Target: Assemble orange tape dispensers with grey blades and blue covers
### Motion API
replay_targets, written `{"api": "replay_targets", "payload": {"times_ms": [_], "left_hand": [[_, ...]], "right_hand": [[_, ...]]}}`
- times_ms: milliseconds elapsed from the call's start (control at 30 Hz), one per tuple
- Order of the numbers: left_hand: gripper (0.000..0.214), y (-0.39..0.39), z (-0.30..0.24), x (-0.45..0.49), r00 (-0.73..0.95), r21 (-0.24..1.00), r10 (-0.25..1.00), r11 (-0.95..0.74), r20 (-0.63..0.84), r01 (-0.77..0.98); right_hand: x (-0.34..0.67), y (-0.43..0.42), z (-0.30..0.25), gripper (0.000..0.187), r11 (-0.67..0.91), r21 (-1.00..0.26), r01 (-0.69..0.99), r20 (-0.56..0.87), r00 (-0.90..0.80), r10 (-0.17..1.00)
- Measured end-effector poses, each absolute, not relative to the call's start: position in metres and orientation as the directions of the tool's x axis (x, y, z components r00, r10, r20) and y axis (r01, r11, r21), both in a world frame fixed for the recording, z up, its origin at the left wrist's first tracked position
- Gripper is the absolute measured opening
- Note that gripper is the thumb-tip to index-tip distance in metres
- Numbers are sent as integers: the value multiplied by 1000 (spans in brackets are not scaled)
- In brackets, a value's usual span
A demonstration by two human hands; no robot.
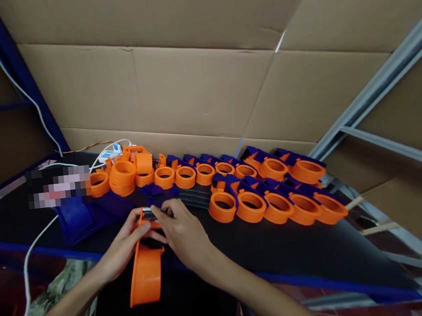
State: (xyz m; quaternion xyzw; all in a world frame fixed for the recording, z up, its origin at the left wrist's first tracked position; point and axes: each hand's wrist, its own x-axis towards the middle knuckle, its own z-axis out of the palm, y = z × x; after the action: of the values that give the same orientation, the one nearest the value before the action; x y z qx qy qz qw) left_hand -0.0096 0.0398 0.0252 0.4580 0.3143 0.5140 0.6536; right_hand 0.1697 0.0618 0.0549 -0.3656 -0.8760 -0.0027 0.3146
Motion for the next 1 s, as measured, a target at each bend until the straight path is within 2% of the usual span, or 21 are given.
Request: {"api": "replay_targets", "payload": {"times_ms": [100, 200, 300, 467, 667, 800, 900, 1000], "left_hand": [[28, 39, 25, -10, 283, 922, 956, 37, 81, -387], [27, 37, 26, -10, 280, 927, 956, 24, 88, -374], [26, 35, 30, -9, 259, 942, 962, 5, 88, -336], [24, 33, 33, -8, 230, 961, 967, -44, 110, -274], [30, 33, 28, -10, 292, 984, 954, -7, 60, -179], [30, 31, 29, -9, 272, 990, 959, -38, 74, -136], [32, 30, 29, -9, 250, 988, 966, -29, 67, -154], [33, 33, 29, -9, 259, 945, 966, 101, -17, -312]], "right_hand": [[164, 61, 55, 36, 738, -253, 625, 591, -505, 630], [162, 58, 59, 25, 749, -308, 586, 653, -442, 614], [163, 52, 61, 17, 767, -263, 586, 669, -462, 582], [162, 46, 58, 20, 763, -165, 625, 666, -500, 553], [163, 52, 57, 20, 788, -270, 553, 708, -441, 552], [163, 50, 56, 20, 804, -233, 547, 707, -472, 526], [163, 48, 57, 20, 807, -302, 508, 706, -449, 547], [165, 49, 61, 28, 826, -353, 440, 684, -481, 548]]}}
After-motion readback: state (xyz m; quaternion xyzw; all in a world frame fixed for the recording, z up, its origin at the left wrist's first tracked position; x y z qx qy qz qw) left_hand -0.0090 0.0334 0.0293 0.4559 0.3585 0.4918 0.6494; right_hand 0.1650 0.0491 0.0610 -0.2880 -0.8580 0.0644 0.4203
